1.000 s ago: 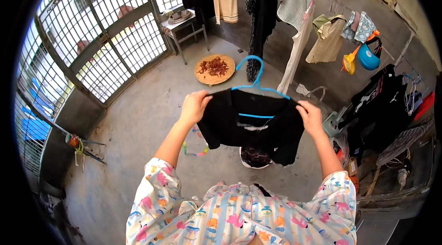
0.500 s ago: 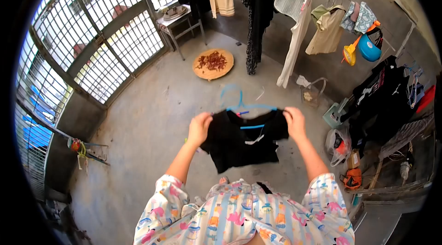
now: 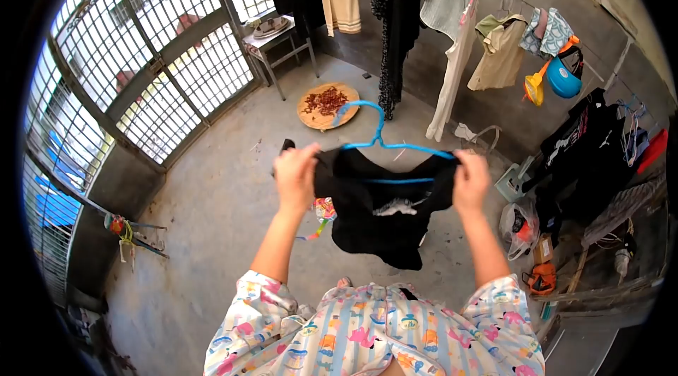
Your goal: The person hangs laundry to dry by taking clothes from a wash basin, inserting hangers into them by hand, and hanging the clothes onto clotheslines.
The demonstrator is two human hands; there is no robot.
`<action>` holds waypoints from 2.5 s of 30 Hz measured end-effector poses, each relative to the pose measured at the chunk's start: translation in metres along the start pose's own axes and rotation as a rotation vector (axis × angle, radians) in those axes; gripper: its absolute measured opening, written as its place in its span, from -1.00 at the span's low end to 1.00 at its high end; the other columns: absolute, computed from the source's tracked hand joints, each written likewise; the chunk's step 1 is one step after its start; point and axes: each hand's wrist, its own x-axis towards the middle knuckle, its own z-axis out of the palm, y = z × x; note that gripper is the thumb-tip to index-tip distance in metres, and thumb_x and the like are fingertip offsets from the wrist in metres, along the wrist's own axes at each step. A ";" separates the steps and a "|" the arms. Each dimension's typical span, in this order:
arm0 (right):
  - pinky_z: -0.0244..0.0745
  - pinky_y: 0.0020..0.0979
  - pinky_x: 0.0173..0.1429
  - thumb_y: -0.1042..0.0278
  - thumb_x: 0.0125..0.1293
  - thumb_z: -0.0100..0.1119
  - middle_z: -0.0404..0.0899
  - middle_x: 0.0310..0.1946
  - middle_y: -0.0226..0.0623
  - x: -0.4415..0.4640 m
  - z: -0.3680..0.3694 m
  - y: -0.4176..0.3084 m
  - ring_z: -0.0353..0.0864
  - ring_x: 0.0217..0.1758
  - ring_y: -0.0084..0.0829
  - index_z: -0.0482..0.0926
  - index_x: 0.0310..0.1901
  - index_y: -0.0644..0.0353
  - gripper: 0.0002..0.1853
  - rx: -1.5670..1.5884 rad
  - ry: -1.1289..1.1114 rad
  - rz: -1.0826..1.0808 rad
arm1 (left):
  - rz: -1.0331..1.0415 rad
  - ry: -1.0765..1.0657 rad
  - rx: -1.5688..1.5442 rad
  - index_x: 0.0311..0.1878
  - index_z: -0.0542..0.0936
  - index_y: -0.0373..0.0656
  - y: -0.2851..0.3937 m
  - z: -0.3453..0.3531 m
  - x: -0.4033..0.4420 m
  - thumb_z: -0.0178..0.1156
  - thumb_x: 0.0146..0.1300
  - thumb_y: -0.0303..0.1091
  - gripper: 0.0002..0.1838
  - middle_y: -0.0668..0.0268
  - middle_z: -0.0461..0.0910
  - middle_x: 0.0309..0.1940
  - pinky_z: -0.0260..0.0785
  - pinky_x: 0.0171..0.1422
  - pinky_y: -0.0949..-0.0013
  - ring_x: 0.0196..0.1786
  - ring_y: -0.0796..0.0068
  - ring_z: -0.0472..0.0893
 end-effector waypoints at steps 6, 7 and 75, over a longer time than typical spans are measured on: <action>0.52 -0.19 0.00 0.38 0.23 0.27 0.67 -0.19 -0.03 -0.082 0.012 0.079 0.65 -0.11 -0.01 0.65 -0.16 0.29 -0.80 0.033 -0.525 0.280 | -0.246 -0.368 -0.146 -0.12 0.67 -0.11 -0.037 0.043 -0.100 0.19 0.27 -0.36 -0.83 0.10 0.54 -0.40 0.38 -0.10 0.06 -0.22 -0.01 0.55; 0.52 -0.19 -0.01 0.38 0.24 0.27 0.67 -0.20 -0.04 -0.073 0.006 0.068 0.65 -0.12 -0.01 0.65 -0.14 0.29 -0.79 0.045 -0.510 0.280 | -0.250 -0.349 -0.148 -0.12 0.67 -0.10 -0.032 0.041 -0.086 0.18 0.28 -0.36 -0.84 0.11 0.53 -0.40 0.38 -0.11 0.06 -0.23 -0.01 0.54; 0.42 -0.28 0.06 0.30 0.14 0.35 0.60 -0.21 -0.17 -0.104 -0.313 0.171 0.53 -0.09 -0.20 0.57 -0.28 0.32 -0.75 0.078 -0.316 0.469 | -0.015 -0.456 -0.438 -0.26 0.59 -0.17 0.208 0.232 0.015 0.21 0.20 -0.44 -0.94 0.24 0.51 -0.40 0.29 -0.03 0.26 -0.23 0.21 0.48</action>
